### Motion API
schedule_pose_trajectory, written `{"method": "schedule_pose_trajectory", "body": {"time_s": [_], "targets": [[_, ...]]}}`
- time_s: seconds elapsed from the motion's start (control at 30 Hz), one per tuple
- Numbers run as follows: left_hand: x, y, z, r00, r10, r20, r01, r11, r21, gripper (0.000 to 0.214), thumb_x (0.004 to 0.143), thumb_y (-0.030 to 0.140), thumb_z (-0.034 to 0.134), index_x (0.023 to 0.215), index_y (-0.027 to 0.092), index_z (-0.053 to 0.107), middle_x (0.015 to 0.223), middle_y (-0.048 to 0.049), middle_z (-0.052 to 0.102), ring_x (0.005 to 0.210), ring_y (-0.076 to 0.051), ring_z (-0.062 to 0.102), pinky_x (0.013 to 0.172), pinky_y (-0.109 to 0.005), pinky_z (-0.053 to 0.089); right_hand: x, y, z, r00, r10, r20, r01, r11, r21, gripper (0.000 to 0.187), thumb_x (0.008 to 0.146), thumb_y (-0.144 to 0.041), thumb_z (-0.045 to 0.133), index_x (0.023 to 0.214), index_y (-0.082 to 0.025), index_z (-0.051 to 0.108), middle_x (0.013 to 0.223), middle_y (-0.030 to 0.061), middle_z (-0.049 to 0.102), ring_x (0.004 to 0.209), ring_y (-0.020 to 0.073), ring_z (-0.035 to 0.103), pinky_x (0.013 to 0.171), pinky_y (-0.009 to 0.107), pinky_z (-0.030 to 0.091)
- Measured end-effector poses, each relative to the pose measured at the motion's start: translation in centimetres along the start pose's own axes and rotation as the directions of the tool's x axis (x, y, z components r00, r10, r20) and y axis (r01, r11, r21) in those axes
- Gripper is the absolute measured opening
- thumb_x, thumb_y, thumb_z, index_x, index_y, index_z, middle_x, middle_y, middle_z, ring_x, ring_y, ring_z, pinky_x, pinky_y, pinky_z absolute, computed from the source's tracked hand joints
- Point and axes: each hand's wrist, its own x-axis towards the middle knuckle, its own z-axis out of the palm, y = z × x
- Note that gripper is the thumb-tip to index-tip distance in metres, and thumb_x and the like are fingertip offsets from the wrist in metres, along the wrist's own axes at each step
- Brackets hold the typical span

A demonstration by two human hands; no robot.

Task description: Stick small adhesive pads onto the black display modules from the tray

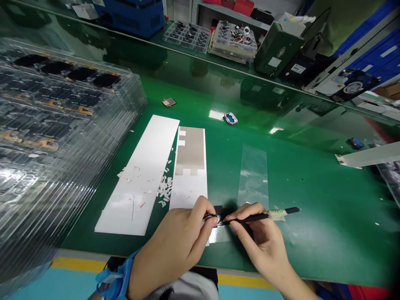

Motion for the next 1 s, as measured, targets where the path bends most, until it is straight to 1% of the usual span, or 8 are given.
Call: {"method": "schedule_pose_trajectory", "body": {"time_s": [0.27,0.43,0.53,0.6,0.67,0.8,0.9,1.0], "targets": [[0.0,0.0,0.0,0.999,-0.038,0.014,0.039,0.999,-0.030,0.005,0.099,0.020,0.037,0.096,0.024,0.038,0.066,0.0057,0.056,0.048,-0.013,0.056,0.046,-0.023,0.035,0.0,-0.1,0.3,0.997,0.061,-0.044,-0.059,0.997,0.049,0.015,0.092,-0.013,0.058,0.096,-0.027,0.059,0.089,-0.0006,0.061,0.085,0.0117,0.068,0.077,0.022,0.056],[-0.2,-0.1,0.1,0.997,-0.080,0.020,0.081,0.992,-0.092,0.004,0.098,0.021,0.037,0.098,0.023,0.040,0.070,0.0025,0.059,0.052,-0.015,0.059,0.045,-0.023,0.037,0.6,-0.7,-0.4,0.989,0.140,-0.053,-0.122,0.961,0.247,0.011,0.093,-0.016,0.059,0.093,-0.027,0.056,0.084,-0.0019,0.063,0.083,0.0134,0.072,0.074,0.023,0.059],[-0.4,-0.1,0.0,0.994,-0.105,-0.014,0.100,0.973,-0.207,0.007,0.100,0.025,0.037,0.099,0.023,0.043,0.077,-0.0005,0.063,0.064,-0.017,0.064,0.049,-0.024,0.044,1.7,-2.1,-1.2,0.989,0.090,-0.115,-0.047,0.942,0.331,0.011,0.094,-0.015,0.058,0.094,-0.026,0.056,0.085,-0.0017,0.064,0.084,0.0164,0.074,0.077,0.028,0.062],[-0.4,-0.2,0.1,0.989,-0.136,-0.062,0.107,0.934,-0.340,0.009,0.101,0.027,0.039,0.101,0.024,0.047,0.088,-0.0030,0.067,0.077,-0.017,0.068,0.060,-0.025,0.051,2.7,-3.5,-1.2,0.990,0.001,-0.143,0.043,0.951,0.306,0.015,0.093,-0.012,0.057,0.096,-0.026,0.057,0.088,-0.0007,0.065,0.086,0.0174,0.074,0.081,0.032,0.063],[-0.4,-0.4,0.1,0.976,-0.168,-0.138,0.093,0.897,-0.431,0.008,0.099,0.025,0.044,0.098,0.023,0.052,0.088,-0.0024,0.069,0.081,-0.016,0.069,0.067,-0.025,0.054,3.5,-5.0,-0.6,0.986,-0.101,-0.133,0.134,0.953,0.270,0.018,0.093,-0.008,0.057,0.098,-0.026,0.057,0.090,0.0006,0.067,0.087,0.0182,0.074,0.083,0.035,0.063],[-0.3,-0.6,0.1,0.934,-0.196,-0.298,0.047,0.895,-0.443,0.007,0.090,0.018,0.057,0.088,0.021,0.063,0.076,-0.0003,0.071,0.064,-0.014,0.065,0.059,-0.024,0.053,4.7,-6.6,2.1,0.964,-0.222,-0.146,0.255,0.927,0.275,0.020,0.092,-0.008,0.056,0.099,-0.027,0.058,0.089,0.0017,0.067,0.087,0.0182,0.073,0.076,0.034,0.065],[-0.3,-0.4,-0.2,0.930,-0.192,-0.313,0.043,0.903,-0.427,0.008,0.089,0.019,0.060,0.087,0.020,0.068,0.079,-0.0016,0.073,0.067,-0.015,0.066,0.059,-0.024,0.052,5.0,-6.2,3.7,0.946,-0.272,-0.175,0.314,0.904,0.291,0.019,0.091,-0.008,0.058,0.098,-0.026,0.059,0.087,0.0016,0.065,0.084,0.0153,0.071,0.072,0.029,0.065],[-0.3,-0.1,-0.5,0.931,-0.168,-0.324,0.031,0.921,-0.389,0.014,0.092,0.021,0.057,0.084,0.020,0.068,0.073,-0.0012,0.070,0.066,-0.015,0.065,0.062,-0.025,0.052,4.9,-5.5,4.1,0.935,-0.300,-0.190,0.346,0.890,0.296,0.021,0.091,-0.007,0.057,0.100,-0.026,0.059,0.088,0.0016,0.065,0.083,0.0138,0.070,0.073,0.028,0.065]]}}
